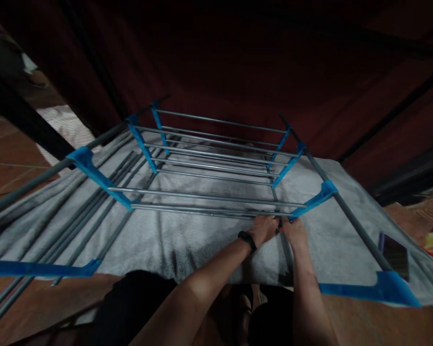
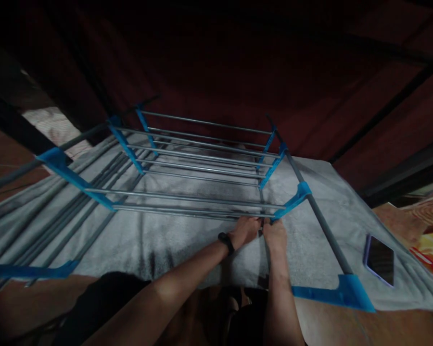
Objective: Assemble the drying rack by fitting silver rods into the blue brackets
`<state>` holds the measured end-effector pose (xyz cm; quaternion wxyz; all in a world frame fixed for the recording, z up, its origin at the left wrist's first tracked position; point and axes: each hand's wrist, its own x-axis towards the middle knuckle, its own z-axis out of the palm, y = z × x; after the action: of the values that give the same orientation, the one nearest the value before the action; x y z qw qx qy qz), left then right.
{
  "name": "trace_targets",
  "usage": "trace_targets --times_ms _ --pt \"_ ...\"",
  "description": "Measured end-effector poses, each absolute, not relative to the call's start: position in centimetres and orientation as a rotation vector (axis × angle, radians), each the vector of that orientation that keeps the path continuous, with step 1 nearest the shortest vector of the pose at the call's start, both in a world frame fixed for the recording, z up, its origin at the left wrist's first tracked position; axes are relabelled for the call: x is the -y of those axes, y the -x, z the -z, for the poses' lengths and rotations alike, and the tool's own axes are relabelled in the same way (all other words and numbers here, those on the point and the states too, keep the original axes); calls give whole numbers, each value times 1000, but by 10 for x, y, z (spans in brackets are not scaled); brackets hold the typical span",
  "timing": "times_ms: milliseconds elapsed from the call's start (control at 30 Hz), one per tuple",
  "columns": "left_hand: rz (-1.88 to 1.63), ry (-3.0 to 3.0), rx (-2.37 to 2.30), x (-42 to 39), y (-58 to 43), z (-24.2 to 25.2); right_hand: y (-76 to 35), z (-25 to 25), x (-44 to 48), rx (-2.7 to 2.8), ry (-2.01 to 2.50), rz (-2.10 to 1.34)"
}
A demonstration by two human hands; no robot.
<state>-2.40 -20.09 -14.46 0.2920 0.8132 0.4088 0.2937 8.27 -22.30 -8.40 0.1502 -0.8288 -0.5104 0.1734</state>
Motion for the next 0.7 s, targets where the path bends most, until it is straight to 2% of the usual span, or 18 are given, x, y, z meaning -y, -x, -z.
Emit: trace_targets --times_ms 167,500,700 --pt "-1025 -1967 -1120 211 19 154 -83 86 222 1451 2405 -514" --pt "-934 -2277 -1065 266 74 133 -92 87 220 1478 2393 -631" --pt "-950 -2065 -1089 310 132 124 -91 87 225 1524 2487 -629"
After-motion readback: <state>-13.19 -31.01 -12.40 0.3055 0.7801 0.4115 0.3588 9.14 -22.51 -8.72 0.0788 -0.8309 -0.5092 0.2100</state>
